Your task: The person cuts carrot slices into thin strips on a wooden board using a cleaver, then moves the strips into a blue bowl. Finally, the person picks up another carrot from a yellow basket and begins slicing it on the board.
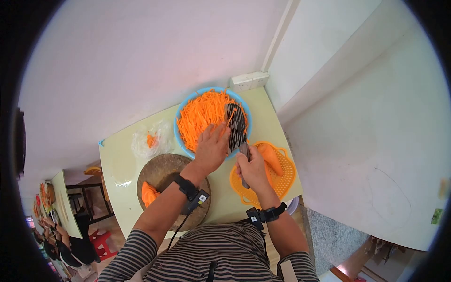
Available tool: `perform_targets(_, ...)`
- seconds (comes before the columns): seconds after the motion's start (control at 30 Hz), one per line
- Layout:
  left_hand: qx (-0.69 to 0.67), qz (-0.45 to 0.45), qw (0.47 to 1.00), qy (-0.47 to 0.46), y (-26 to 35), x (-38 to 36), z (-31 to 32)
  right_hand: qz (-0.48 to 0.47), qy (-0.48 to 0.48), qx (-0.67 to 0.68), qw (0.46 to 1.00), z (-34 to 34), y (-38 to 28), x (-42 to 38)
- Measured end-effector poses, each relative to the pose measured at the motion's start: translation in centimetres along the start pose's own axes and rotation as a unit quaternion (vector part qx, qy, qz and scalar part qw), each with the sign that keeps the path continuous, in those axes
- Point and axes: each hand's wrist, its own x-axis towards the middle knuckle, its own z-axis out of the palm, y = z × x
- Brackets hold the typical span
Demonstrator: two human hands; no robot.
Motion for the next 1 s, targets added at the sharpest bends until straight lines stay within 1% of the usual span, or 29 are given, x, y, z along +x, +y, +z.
perform_targets(0.03,0.000,0.000,1.000,0.001,0.2,0.1,0.0,-0.002,-0.003,0.001,1.000,0.0,0.1,0.0)
perform_targets(0.1,-0.084,0.052,0.995,0.031,0.5,0.1,0.1,0.000,0.001,-0.002,1.000,0.0,0.1,-0.2)
perform_targets(0.13,-0.084,0.051,0.995,0.032,0.5,0.2,0.3,0.002,0.007,-0.003,1.000,0.0,0.0,-0.3)
perform_targets(0.27,-0.036,0.041,0.998,0.011,0.3,1.0,0.4,0.016,0.014,0.002,1.000,-0.7,-0.5,-1.0)
perform_targets(0.33,-0.013,0.039,0.999,0.009,-0.1,1.3,0.7,0.013,-0.002,-0.014,1.000,-1.2,-0.1,-1.0)
perform_targets(0.4,0.016,-0.005,1.000,0.006,-0.6,1.6,1.1,0.013,-0.006,-0.013,1.000,-1.5,0.0,-1.4)
perform_targets(0.5,0.053,-0.010,0.998,0.012,-1.7,2.0,1.7,0.013,-0.005,-0.012,1.000,-1.7,0.1,-1.9)
perform_targets(0.7,0.020,0.008,0.999,0.049,-2.3,1.8,1.4,0.013,0.035,0.007,0.999,-2.0,0.9,-1.9)
perform_targets(0.8,0.029,-0.005,0.998,0.056,-2.6,1.3,1.2,0.018,0.051,0.017,0.998,-2.1,0.7,-1.9)
perform_targets(0.83,0.030,-0.006,0.998,0.056,-2.6,1.2,1.1,0.023,0.055,0.023,0.998,-2.1,0.7,-1.9)
perform_targets(0.9,0.038,-0.040,0.998,0.036,-2.8,1.0,0.8,0.022,0.052,0.026,0.998,-2.3,1.0,-1.8)
perform_targets(1.0,0.040,-0.022,0.999,0.021,-3.7,1.1,1.5,0.018,0.047,0.019,0.999,-2.6,1.3,-2.0)
